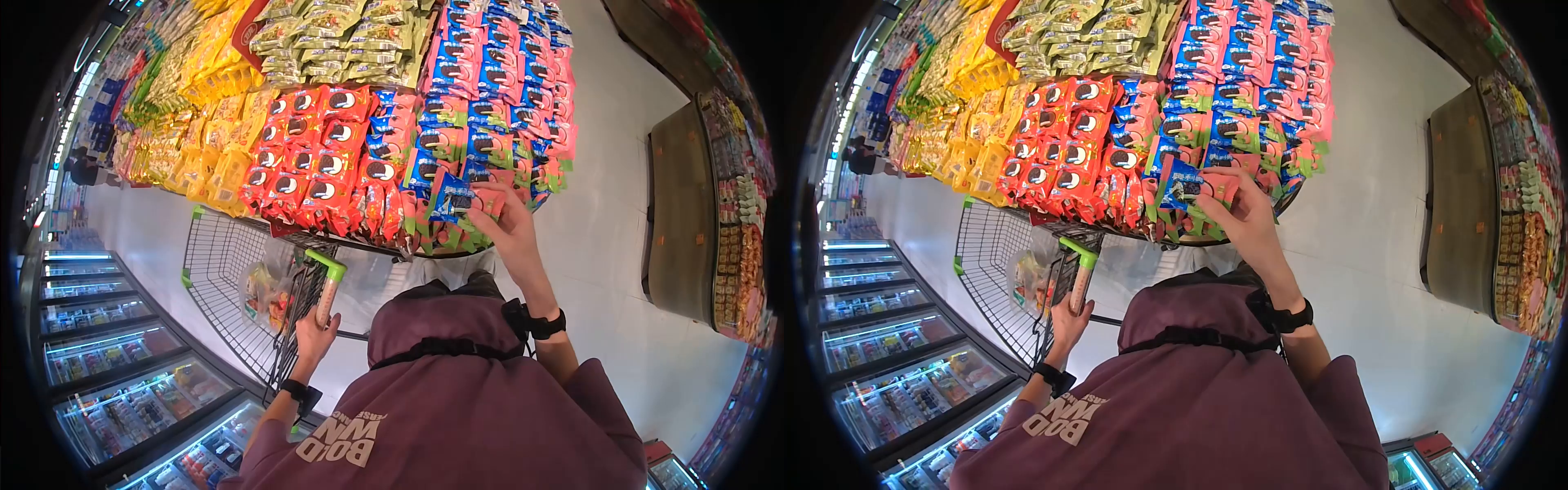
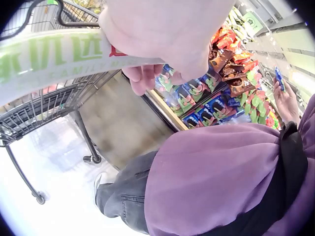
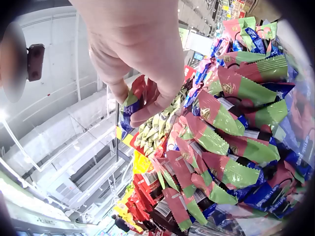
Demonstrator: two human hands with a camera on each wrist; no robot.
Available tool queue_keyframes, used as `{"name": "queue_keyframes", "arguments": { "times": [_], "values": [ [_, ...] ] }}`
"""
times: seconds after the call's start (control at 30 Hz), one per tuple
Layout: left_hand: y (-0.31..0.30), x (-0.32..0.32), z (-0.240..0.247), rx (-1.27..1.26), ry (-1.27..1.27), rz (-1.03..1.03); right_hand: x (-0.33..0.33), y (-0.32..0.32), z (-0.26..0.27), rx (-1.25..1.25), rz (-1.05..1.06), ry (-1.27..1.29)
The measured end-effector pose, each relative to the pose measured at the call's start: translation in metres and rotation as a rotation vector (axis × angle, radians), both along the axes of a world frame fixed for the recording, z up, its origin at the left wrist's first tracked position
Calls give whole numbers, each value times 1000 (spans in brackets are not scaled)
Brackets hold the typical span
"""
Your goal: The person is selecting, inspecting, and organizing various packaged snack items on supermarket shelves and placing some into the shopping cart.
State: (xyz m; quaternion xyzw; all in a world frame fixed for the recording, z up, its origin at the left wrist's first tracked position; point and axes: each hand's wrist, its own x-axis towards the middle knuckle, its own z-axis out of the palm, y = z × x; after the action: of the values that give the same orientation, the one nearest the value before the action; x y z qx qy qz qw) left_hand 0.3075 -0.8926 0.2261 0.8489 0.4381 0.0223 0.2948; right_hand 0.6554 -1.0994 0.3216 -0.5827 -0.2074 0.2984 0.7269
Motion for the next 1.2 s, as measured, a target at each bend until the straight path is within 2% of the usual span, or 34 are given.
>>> {"name": "queue_keyframes", "arguments": {
  "times": [0.17, 0.23, 0.4, 0.5, 0.53, 0.63, 0.7, 0.77, 0.87, 0.97, 1.0, 1.03, 1.1, 1.2],
  "values": [
    [-2, 1, -12, -265, -63, 70, -1, -1, 4, -18, 20, 23],
    [-9, 14, 1, -403, -94, 96, -1, -2, -2, -7, 15, 8],
    [-14, 11, -6, -336, -80, 37, -1, -7, -4, 25, -11, 38],
    [-10, 13, -4, -373, -60, 17, -2, -12, -2, 39, -28, 45],
    [-5, 15, -3, -496, -124, 11, -2, -13, -3, 49, -34, 42],
    [36, 16, -8, -580, -648, 259, -2, -16, -6, 45, -47, 23],
    [81, 15, -12, -360, -766, 430, -3, -19, -7, 27, -58, 12],
    [125, 14, -11, -181, -789, 501, -5, -20, -6, 14, -71, 2],
    [207, -9, -56, -301, -793, 757, -7, -19, -5, 19, -70, -26],
    [256, -48, -107, -556, -569, 860, -10, -20, -9, 43, -67, -4],
    [272, -71, -126, -611, -442, 762, -12, -20, -9, 57, -80, -4],
    [264, -66, -115, -563, -150, 745, -13, -21, -8, 68, -93, -4],
    [257, -57, -114, -487, 138, 579, -13, -25, -9, 63, -110, -1],
    [221, -6, -88, -355, 551, -49, -13, -32, -15, 37, -129, 7]
  ]
}}
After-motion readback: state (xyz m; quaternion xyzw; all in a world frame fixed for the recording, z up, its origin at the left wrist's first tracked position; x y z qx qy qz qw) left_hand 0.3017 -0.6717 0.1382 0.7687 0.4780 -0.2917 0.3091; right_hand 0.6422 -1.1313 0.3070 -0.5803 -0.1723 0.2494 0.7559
